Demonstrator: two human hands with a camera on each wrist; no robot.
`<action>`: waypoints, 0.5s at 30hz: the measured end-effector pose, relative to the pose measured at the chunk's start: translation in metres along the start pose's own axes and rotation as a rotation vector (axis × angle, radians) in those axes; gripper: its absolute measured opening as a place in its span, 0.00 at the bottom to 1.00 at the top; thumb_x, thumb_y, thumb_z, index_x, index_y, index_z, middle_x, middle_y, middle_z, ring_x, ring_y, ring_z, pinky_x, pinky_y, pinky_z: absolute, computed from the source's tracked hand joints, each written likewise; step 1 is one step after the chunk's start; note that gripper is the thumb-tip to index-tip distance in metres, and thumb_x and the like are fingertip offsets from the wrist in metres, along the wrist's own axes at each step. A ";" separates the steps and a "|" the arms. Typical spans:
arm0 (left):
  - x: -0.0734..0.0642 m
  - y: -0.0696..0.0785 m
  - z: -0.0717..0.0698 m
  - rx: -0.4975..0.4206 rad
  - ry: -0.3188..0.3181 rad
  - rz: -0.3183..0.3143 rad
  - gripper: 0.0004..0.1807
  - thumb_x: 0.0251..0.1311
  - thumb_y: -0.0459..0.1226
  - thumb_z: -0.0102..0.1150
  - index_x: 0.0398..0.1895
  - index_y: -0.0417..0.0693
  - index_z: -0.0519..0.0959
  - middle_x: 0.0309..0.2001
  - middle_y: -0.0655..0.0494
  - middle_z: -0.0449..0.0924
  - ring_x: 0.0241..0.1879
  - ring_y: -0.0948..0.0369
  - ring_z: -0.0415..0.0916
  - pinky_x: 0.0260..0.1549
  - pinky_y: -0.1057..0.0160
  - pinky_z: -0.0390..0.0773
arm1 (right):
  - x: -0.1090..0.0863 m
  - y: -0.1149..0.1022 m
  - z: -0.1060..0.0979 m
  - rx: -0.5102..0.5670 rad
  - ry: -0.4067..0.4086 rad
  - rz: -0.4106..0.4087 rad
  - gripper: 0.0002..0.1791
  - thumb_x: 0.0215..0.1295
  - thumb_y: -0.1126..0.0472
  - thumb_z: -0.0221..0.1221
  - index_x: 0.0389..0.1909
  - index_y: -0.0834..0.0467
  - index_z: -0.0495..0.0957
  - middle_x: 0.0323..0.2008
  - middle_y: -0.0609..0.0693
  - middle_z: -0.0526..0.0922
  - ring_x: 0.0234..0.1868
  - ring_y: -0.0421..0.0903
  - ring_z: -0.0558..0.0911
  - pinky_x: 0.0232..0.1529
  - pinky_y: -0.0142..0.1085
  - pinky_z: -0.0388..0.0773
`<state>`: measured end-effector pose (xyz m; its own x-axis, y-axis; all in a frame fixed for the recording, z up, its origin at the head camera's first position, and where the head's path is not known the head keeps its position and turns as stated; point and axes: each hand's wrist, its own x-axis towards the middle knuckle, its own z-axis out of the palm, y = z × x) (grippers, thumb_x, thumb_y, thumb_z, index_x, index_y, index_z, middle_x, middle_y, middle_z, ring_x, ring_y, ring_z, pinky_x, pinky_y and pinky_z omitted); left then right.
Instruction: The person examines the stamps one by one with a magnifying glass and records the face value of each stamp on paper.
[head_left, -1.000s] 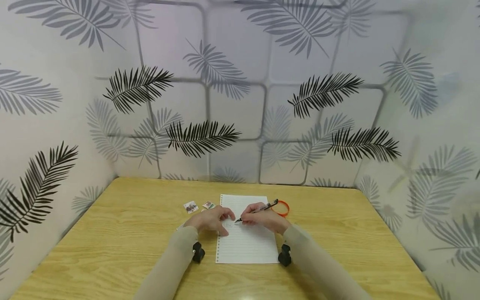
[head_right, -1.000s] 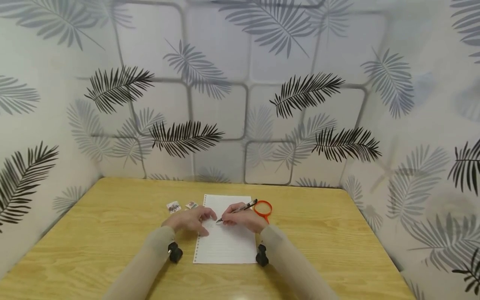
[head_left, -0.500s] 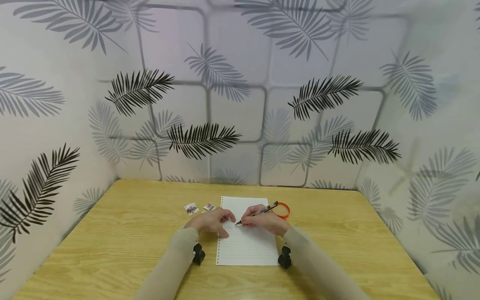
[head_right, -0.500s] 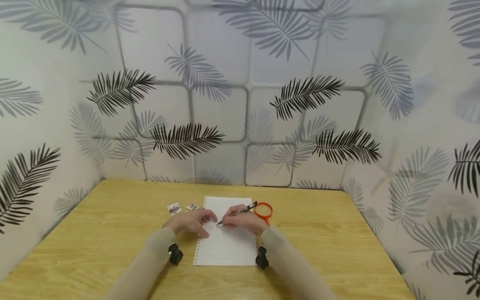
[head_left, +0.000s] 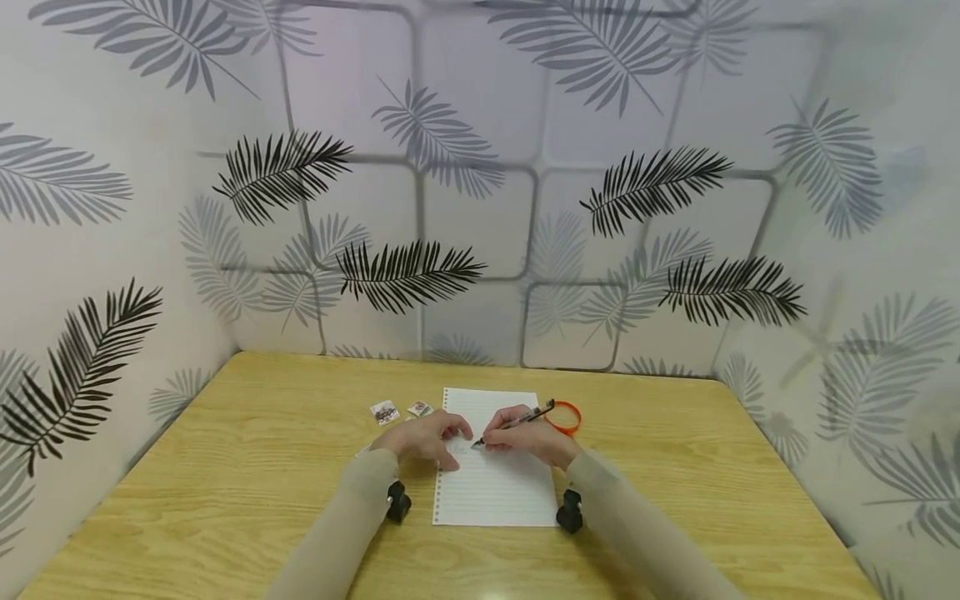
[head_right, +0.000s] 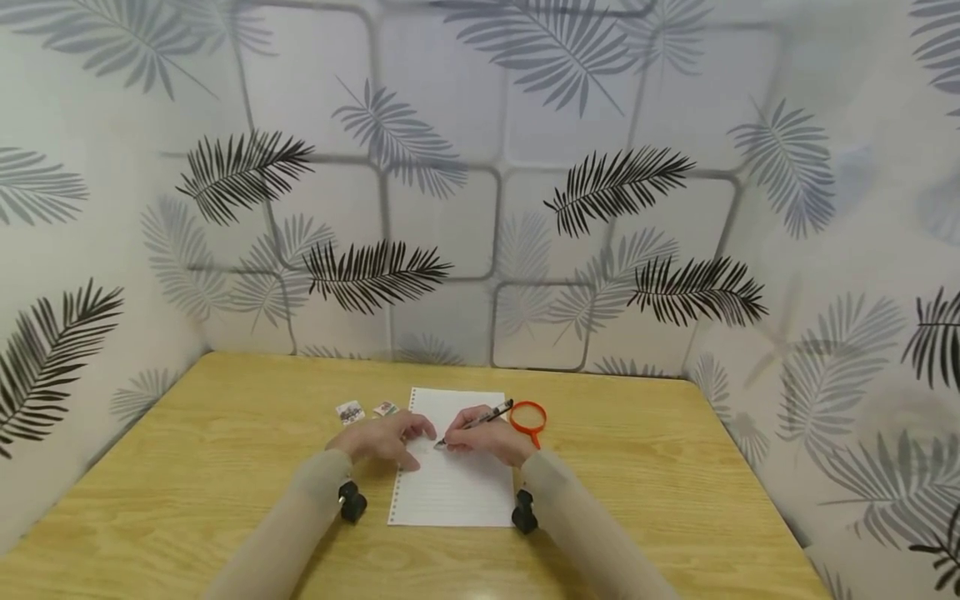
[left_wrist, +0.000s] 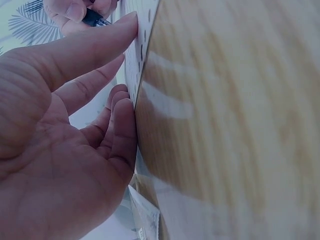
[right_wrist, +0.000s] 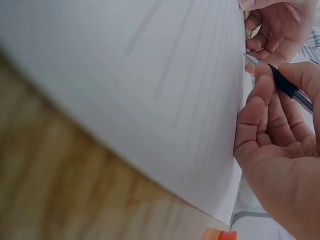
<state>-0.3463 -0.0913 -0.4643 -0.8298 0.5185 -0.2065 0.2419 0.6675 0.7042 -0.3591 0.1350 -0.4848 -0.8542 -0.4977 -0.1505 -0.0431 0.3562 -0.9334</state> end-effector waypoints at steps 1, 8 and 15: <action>0.000 0.000 0.000 0.000 -0.001 -0.002 0.23 0.49 0.28 0.72 0.49 0.50 0.78 0.51 0.52 0.73 0.55 0.53 0.68 0.61 0.50 0.66 | 0.000 0.000 0.000 0.001 -0.002 -0.003 0.03 0.63 0.62 0.64 0.33 0.59 0.82 0.28 0.43 0.85 0.30 0.39 0.78 0.35 0.32 0.74; 0.000 -0.001 0.000 0.006 0.001 0.001 0.23 0.49 0.28 0.72 0.49 0.51 0.78 0.52 0.51 0.73 0.55 0.54 0.68 0.61 0.50 0.66 | -0.003 -0.004 -0.001 -0.002 -0.030 -0.027 0.04 0.63 0.63 0.64 0.33 0.61 0.82 0.29 0.45 0.86 0.32 0.41 0.81 0.37 0.34 0.77; -0.002 0.001 0.000 0.005 -0.003 -0.005 0.23 0.49 0.28 0.72 0.49 0.51 0.77 0.51 0.51 0.73 0.55 0.54 0.68 0.60 0.49 0.66 | -0.002 -0.001 -0.002 0.004 -0.016 -0.037 0.07 0.62 0.62 0.64 0.33 0.63 0.81 0.30 0.48 0.86 0.31 0.43 0.80 0.37 0.35 0.77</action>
<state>-0.3445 -0.0918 -0.4633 -0.8294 0.5168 -0.2120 0.2405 0.6730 0.6995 -0.3583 0.1371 -0.4832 -0.8436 -0.5231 -0.1213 -0.0723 0.3345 -0.9396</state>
